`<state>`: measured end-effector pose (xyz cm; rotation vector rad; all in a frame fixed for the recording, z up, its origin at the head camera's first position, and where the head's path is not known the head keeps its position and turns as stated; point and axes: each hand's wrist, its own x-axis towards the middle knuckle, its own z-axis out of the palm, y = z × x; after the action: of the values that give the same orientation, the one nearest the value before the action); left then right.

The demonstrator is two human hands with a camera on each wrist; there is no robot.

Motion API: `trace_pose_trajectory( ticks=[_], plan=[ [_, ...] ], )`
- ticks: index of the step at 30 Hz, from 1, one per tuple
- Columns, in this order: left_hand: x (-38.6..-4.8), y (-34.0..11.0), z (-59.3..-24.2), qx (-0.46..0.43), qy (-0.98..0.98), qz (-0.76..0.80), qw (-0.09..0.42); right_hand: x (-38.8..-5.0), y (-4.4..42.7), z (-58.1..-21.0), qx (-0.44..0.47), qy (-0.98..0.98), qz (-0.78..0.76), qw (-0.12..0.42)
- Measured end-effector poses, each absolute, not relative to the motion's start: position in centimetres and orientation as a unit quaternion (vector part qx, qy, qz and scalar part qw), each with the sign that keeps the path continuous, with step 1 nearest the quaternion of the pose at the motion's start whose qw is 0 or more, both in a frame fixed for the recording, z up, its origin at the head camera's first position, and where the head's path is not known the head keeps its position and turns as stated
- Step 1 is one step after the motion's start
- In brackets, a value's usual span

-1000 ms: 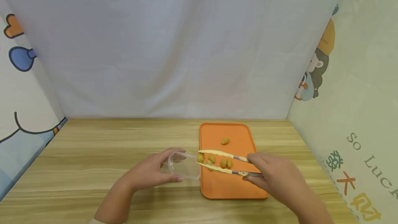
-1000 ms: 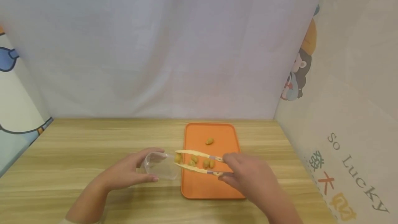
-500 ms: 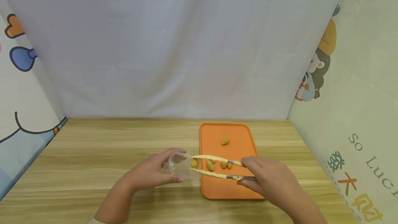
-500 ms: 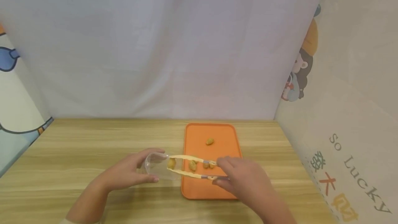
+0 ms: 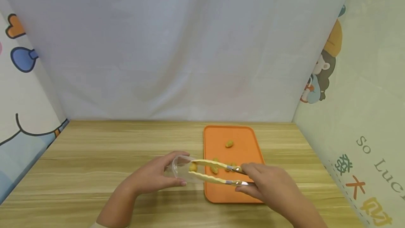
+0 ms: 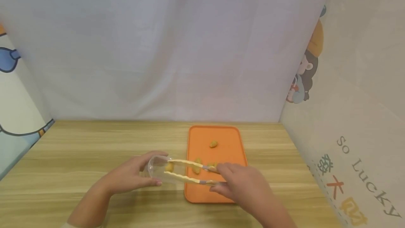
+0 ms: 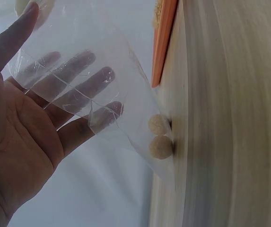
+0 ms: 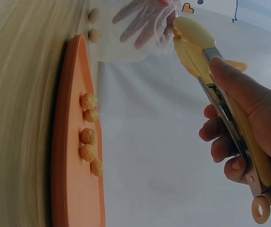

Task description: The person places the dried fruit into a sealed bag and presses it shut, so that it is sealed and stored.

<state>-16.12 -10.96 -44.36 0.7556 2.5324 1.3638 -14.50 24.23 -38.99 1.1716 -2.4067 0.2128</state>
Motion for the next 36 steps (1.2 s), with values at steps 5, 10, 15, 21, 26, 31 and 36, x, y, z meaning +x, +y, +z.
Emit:
trace_pose_trajectory(
  ticks=[5,10,15,21,26,31,36],
  plan=[
    [-16.1,-10.9,-44.4,0.250,0.851,0.455,0.082,-14.5,24.0,-39.4,0.416,-0.877,0.072,0.229],
    [-16.0,-10.9,-44.5,0.249,0.853,0.452,0.079,-14.4,23.8,-39.5,0.416,-0.876,0.065,0.235],
    [-16.1,-10.9,-44.6,0.251,0.851,0.454,0.082,-14.3,23.7,-39.4,0.418,-0.874,0.067,0.238],
    [-16.2,-11.0,-44.6,0.246,0.857,0.444,0.083,-14.2,24.0,-39.0,0.399,-0.884,0.075,0.233],
    [-16.2,-11.0,-44.5,0.242,0.859,0.442,0.091,-14.3,24.4,-38.8,0.346,-0.914,0.079,0.197],
    [-16.2,-11.0,-44.6,0.242,0.858,0.444,0.091,-14.6,24.9,-38.8,0.339,-0.913,0.077,0.212],
    [-16.2,-11.0,-44.7,0.246,0.861,0.438,0.087,-14.8,25.3,-38.8,0.346,-0.908,0.081,0.223]
  ],
)
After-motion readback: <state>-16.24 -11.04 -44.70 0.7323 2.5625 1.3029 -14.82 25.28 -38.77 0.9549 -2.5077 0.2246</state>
